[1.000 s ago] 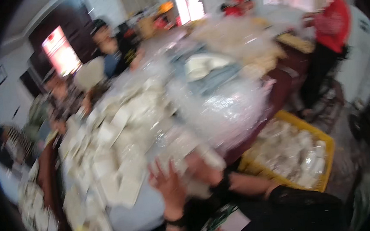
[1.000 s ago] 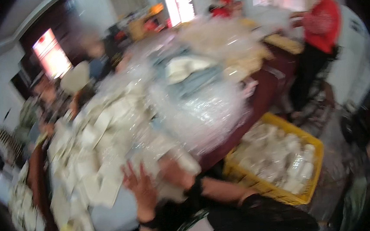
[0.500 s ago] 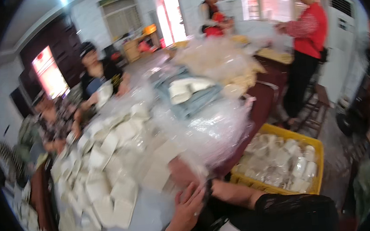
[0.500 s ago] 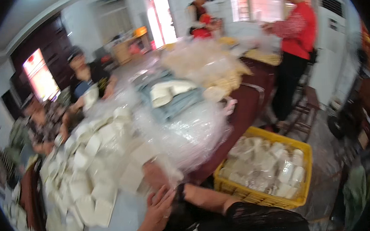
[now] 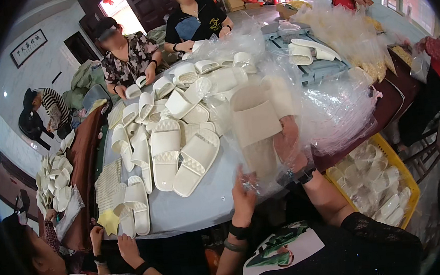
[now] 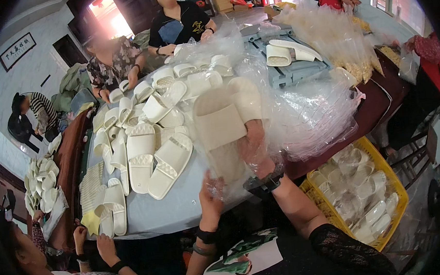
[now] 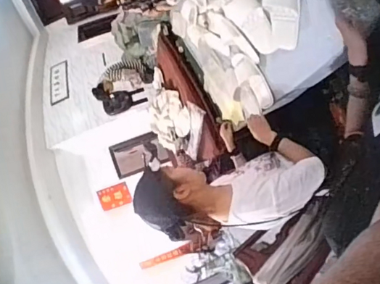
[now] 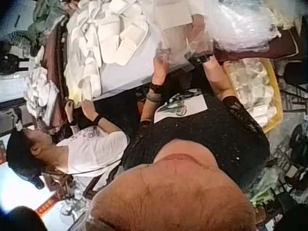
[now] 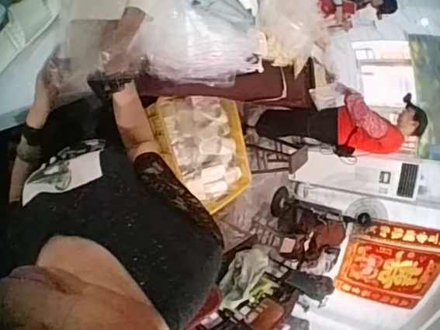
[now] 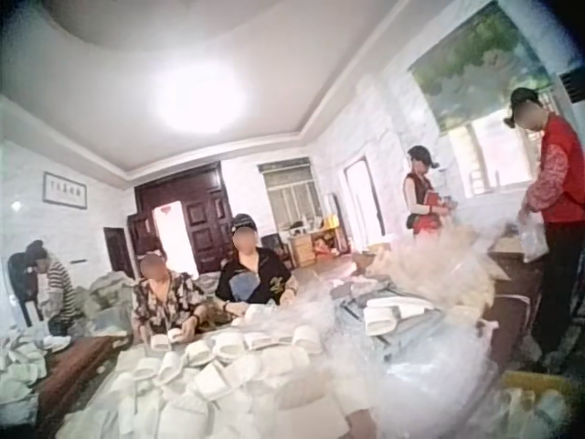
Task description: The recorder and several other workers are packaging white plastic slippers into individual plastic bags and placing them into a yellow basket.
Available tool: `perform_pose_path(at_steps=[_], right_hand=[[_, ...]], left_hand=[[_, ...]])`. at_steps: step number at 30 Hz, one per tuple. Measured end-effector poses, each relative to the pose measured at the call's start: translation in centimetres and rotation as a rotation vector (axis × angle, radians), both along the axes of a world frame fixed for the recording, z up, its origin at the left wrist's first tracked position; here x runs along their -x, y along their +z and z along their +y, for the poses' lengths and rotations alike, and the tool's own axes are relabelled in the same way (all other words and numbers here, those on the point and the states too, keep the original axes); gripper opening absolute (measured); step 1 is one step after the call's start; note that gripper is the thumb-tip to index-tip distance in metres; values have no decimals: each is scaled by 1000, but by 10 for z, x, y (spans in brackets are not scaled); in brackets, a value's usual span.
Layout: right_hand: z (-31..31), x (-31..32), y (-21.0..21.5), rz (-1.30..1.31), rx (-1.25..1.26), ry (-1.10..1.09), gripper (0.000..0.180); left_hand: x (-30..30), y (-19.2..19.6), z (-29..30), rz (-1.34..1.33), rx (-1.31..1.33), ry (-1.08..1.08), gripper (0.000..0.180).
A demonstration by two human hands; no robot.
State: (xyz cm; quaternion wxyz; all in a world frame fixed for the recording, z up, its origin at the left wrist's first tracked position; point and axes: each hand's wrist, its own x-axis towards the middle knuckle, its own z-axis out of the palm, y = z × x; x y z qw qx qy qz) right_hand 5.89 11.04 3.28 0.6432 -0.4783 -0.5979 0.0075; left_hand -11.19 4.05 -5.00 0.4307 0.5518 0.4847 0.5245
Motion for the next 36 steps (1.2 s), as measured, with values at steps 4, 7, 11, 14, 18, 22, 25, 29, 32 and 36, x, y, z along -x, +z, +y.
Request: perform_pose_path(at_steps=[4,7,11,14,18,22,25,29,32,36], right_hand=[[19,-12,-15,49,25,-55,30],[40,-12,-21,216,59,44,37],[50,3,-46,-108,14,-139,44],[65,-6,-101,-226,217,-202,37],[60,-3,-117,-245,287,-64,26],[83,-21,-142,-306,553,550,24],[89,-34,-160,-835,335,143,26],[106,-49,-175,-862,119,129,20],[102,-26,-158,-957,144,163,17],[53,-10,-95,-658,363,222,19]], left_hand=[[4,-8,-15,411,-287,-346,61],[7,10,-47,535,-241,-472,58],[23,6,-62,532,-241,-444,66],[35,11,-67,610,-77,-471,64],[45,7,-70,613,-49,-356,59],[43,-18,-80,605,-46,-383,58],[39,-24,-82,530,-92,-406,58],[33,-11,-67,579,23,-589,63],[37,-1,-62,437,130,-535,48],[53,14,-67,360,91,-517,49]])
